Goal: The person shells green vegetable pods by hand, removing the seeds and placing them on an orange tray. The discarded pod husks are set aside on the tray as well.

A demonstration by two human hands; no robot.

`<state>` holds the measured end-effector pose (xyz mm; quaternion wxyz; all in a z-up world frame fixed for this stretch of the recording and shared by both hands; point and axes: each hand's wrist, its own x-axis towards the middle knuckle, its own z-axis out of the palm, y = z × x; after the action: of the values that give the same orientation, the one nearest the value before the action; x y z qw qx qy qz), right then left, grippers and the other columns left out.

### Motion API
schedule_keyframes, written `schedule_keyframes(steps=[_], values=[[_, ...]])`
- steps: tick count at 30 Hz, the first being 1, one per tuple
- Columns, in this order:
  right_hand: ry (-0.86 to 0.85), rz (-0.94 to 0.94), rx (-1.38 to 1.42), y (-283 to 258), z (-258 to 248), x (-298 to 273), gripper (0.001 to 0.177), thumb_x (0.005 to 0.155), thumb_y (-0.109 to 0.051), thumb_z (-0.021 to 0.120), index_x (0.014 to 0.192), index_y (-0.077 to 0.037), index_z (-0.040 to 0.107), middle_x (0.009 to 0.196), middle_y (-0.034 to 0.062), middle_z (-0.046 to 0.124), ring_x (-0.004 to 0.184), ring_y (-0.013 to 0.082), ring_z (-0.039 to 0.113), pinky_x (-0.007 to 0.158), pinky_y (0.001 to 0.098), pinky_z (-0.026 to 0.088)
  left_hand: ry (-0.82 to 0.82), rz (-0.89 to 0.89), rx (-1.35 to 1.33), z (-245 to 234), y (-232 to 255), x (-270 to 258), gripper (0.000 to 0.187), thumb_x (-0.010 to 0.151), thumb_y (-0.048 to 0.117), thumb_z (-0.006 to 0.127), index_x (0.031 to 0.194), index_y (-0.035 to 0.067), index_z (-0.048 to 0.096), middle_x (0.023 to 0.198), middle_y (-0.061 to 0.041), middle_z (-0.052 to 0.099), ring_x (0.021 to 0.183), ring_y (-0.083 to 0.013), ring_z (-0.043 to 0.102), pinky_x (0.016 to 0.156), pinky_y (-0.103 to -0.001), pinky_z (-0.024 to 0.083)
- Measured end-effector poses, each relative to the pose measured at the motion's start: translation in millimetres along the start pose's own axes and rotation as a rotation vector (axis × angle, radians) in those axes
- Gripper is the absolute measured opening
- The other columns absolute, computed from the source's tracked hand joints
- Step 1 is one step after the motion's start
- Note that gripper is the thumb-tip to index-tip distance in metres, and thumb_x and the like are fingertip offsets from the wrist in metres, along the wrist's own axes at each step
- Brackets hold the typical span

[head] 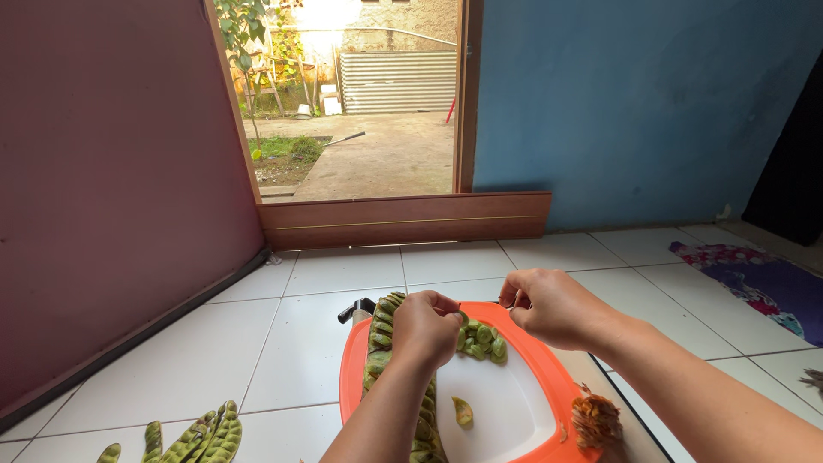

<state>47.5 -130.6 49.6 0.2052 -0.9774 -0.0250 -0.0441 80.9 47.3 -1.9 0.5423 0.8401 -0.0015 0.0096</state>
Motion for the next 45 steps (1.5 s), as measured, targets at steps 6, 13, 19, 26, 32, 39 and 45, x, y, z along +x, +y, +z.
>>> schedule_keyframes(steps=[6, 13, 19, 26, 32, 39, 45], values=[[-0.031, 0.012, -0.009, -1.5, 9.7, 11.8, 0.024, 0.087, -0.011, 0.061, 0.109, -0.010, 0.072, 0.098, 0.0092, 0.076, 0.090, 0.0230, 0.073, 0.081, 0.0362, 0.058, -0.012, -0.022, 0.041, -0.3, 0.9, 7.1, 0.022, 0.089, 0.010, 0.071, 0.111, 0.010, 0.073, 0.105, -0.006, 0.078, 0.090, -0.0181, 0.077, 0.079, -0.035, 0.062], [-0.043, 0.015, -0.015, -1.8, 17.3, 20.5, 0.027, 0.088, -0.012, 0.060, 0.113, -0.010, 0.070, 0.099, 0.0098, 0.076, 0.091, 0.0236, 0.073, 0.082, 0.0370, 0.058, 0.008, 0.022, 0.190, 2.1, -0.1, 13.8, 0.029, 0.089, 0.014, 0.072, 0.118, 0.015, 0.069, 0.105, -0.006, 0.077, 0.097, -0.0218, 0.074, 0.088, -0.037, 0.057], [-0.056, 0.009, -0.023, 3.6, 22.8, 24.1, 0.028, 0.088, -0.013, 0.060, 0.115, -0.010, 0.069, 0.100, 0.0101, 0.076, 0.092, 0.0240, 0.073, 0.083, 0.0368, 0.058, 0.019, 0.226, 0.421, 14.4, -12.7, 20.7, 0.016, 0.088, 0.010, 0.067, 0.096, 0.016, 0.079, 0.100, -0.009, 0.075, 0.101, -0.0283, 0.070, 0.092, -0.041, 0.056], [-0.060, -0.020, -0.007, 1.9, 26.1, 25.1, 0.027, 0.087, -0.014, 0.063, 0.113, -0.010, 0.069, 0.097, 0.0102, 0.076, 0.090, 0.0238, 0.073, 0.083, 0.0367, 0.058, 0.134, 0.402, 0.502, 19.5, -27.7, 30.0, 0.013, 0.087, 0.011, 0.068, 0.089, 0.016, 0.079, 0.100, -0.005, 0.075, 0.102, -0.0268, 0.067, 0.091, -0.042, 0.055], [-0.130, -0.010, 0.027, -8.4, 26.2, 16.0, 0.018, 0.087, -0.021, 0.070, 0.101, -0.008, 0.073, 0.091, 0.0080, 0.077, 0.084, 0.0205, 0.075, 0.077, 0.0351, 0.059, 0.082, 0.271, 0.438, -6.3, -16.8, 13.1, 0.020, 0.087, 0.031, 0.073, 0.096, 0.013, 0.075, 0.096, -0.008, 0.074, 0.094, -0.0248, 0.071, 0.086, -0.042, 0.057], [-0.278, -0.040, 0.027, -23.1, 22.6, -1.0, 0.023, 0.079, -0.026, 0.082, 0.089, -0.006, 0.074, 0.085, 0.0054, 0.079, 0.079, 0.0166, 0.075, 0.073, 0.0309, 0.059, 0.092, 0.311, 0.452, -32.6, -10.0, -8.7, 0.026, 0.094, 0.030, 0.066, 0.088, 0.006, 0.073, 0.091, -0.009, 0.076, 0.088, -0.0249, 0.072, 0.080, -0.042, 0.057], [-0.358, -0.100, 0.116, -27.5, 48.9, -10.2, 0.029, 0.072, -0.020, 0.086, 0.087, -0.004, 0.067, 0.085, 0.0062, 0.075, 0.081, 0.0185, 0.072, 0.074, 0.0329, 0.058, 0.057, 0.311, 0.394, -40.4, -10.7, -22.3, 0.021, 0.095, 0.027, 0.066, 0.094, 0.008, 0.074, 0.092, -0.009, 0.076, 0.085, -0.0249, 0.074, 0.080, -0.041, 0.058]])
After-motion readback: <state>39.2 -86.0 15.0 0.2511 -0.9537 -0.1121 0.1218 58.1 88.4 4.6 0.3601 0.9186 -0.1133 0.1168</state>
